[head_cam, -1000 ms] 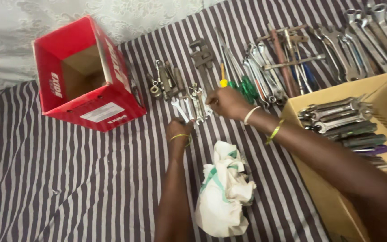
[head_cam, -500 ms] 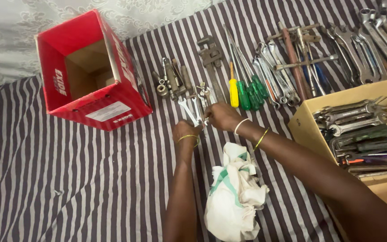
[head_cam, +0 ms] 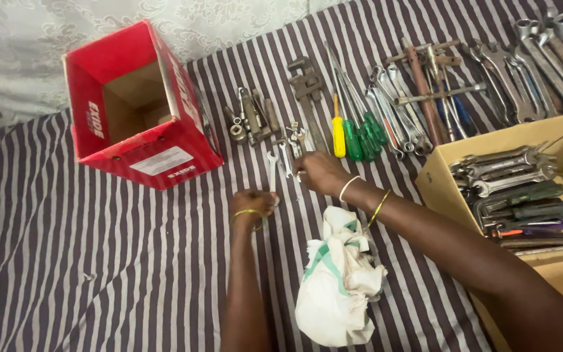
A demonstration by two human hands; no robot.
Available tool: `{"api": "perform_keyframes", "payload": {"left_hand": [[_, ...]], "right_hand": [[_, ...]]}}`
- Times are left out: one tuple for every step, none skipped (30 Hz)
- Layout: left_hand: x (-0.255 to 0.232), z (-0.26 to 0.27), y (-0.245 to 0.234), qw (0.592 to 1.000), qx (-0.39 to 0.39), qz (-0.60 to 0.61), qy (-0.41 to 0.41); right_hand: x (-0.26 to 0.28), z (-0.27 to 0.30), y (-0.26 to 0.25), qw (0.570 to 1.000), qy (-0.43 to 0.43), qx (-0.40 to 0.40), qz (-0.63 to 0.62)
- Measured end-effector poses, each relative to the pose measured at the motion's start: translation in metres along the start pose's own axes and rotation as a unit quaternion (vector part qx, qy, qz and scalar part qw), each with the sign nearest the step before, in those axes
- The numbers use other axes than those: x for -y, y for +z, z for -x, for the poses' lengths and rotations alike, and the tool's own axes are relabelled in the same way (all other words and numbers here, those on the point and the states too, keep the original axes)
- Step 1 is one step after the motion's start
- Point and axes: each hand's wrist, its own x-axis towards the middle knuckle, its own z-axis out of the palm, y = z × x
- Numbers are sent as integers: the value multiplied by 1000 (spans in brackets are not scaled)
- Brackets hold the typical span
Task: The person sorts various wrenches, screwdrivers, and other mechanical tools by picking them up from a striped surface and placing them into a cardboard box.
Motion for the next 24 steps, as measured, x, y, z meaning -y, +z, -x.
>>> {"api": "perform_keyframes", "payload": {"left_hand": [[5,6,-8,1000,-1,0,0],[10,13,-15,994,23,99,29],[11,18,-19,978,46,197,57],[8,23,-23,978,47,196,59],[5,29,-28,971,62,220,68],[-1,37,-32,964,77,244,79],[-9,46,-36,964,79,242,81],[-18,56,-39,957,89,243,130],[-29,67,-43,948,98,243,179],[-43,79,-45,948,102,242,181],[-61,90,-46,947,113,208,215],[-78,102,-47,945,123,174,248],[-94,115,-47,944,127,173,250],[-110,128,-46,948,131,117,264],[-127,138,-39,949,134,61,279],[-146,146,-29,934,149,49,322],[-164,152,-17,916,164,37,365],[-179,156,-4,898,172,18,404],[-193,159,13,879,181,0,442],[-207,160,32,862,184,-1,472],[-219,160,53,845,186,-2,501],[-231,159,74,842,191,12,504],[-243,158,96,839,197,25,508],[-254,157,117,836,200,24,510]], "right_hand": [[6,3,-3,1000,-1,-1,0],[13,7,-7,1000,1,4,19],[19,11,-12,999,3,9,37],[23,16,-19,999,5,7,37],[27,22,-27,995,-70,-51,44],[32,27,-36,982,-144,-109,53],[35,33,-47,982,-143,-111,54],[36,39,-62,973,-167,-135,89],[37,46,-77,961,-190,-158,124],[35,56,-96,961,-186,-159,126],[30,67,-116,950,-191,-174,174],[24,79,-137,937,-195,-186,221],[17,92,-158,938,-188,-192,220],[8,107,-178,938,-182,-199,219],[-3,123,-200,945,-164,-207,192],[-15,140,-222,951,-145,-216,165],[-26,158,-241,968,-98,-194,128],[-38,176,-257,980,-50,-172,90],[-50,194,-273,985,30,-151,76],[-63,210,-284,984,109,-129,63],[-74,226,-288,983,114,-131,63],[-86,242,-290,972,170,-162,29],[-99,256,-293,955,225,-192,-5],[-113,268,-294,954,229,-194,-5]]}}
